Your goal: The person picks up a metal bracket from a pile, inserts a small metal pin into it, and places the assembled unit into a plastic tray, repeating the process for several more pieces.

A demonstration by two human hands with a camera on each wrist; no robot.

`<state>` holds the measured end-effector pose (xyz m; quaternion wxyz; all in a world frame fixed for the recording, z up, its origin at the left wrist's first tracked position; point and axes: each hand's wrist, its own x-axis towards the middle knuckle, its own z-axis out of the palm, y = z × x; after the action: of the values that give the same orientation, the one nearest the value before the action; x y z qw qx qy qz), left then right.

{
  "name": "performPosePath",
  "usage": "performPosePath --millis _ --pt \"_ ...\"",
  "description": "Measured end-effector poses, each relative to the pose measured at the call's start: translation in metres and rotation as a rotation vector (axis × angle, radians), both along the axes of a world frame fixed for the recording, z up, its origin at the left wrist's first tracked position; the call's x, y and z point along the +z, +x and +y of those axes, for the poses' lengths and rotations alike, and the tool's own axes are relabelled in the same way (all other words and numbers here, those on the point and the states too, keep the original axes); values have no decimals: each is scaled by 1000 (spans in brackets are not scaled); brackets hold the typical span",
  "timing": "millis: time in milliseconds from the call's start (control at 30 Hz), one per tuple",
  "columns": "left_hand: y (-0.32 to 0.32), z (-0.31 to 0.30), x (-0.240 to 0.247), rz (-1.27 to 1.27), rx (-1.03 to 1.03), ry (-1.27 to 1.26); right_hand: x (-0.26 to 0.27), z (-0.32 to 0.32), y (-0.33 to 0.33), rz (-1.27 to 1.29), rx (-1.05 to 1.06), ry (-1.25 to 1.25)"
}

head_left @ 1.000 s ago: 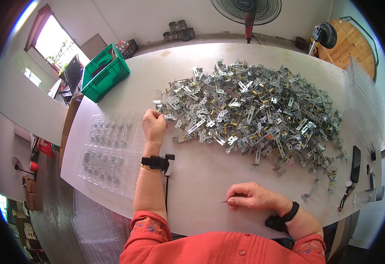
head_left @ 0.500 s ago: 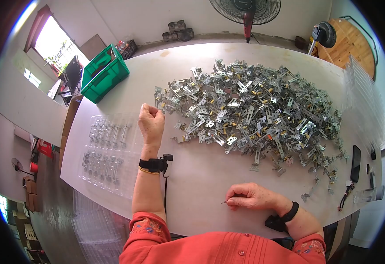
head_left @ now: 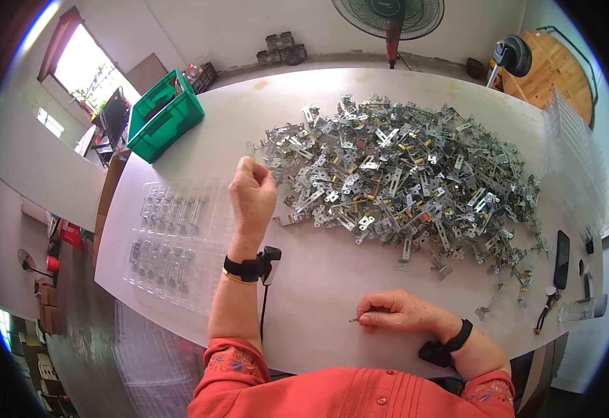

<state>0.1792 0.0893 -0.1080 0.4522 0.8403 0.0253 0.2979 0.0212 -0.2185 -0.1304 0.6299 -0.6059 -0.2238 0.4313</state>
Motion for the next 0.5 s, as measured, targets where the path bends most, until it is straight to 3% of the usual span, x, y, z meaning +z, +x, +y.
performPosePath --millis 200,300,433,500 --pt "-12 -33 3 109 -228 31 5 0 -1 -34 -9 -19" --pt "-14 -37 7 397 -543 -155 6 0 -1 -53 -2 -26" --pt "-29 -52 36 603 -683 -154 0 0 -3 -6 -6 6" --pt "-35 -56 42 588 -690 -174 -5 0 -3 1 -13 19"
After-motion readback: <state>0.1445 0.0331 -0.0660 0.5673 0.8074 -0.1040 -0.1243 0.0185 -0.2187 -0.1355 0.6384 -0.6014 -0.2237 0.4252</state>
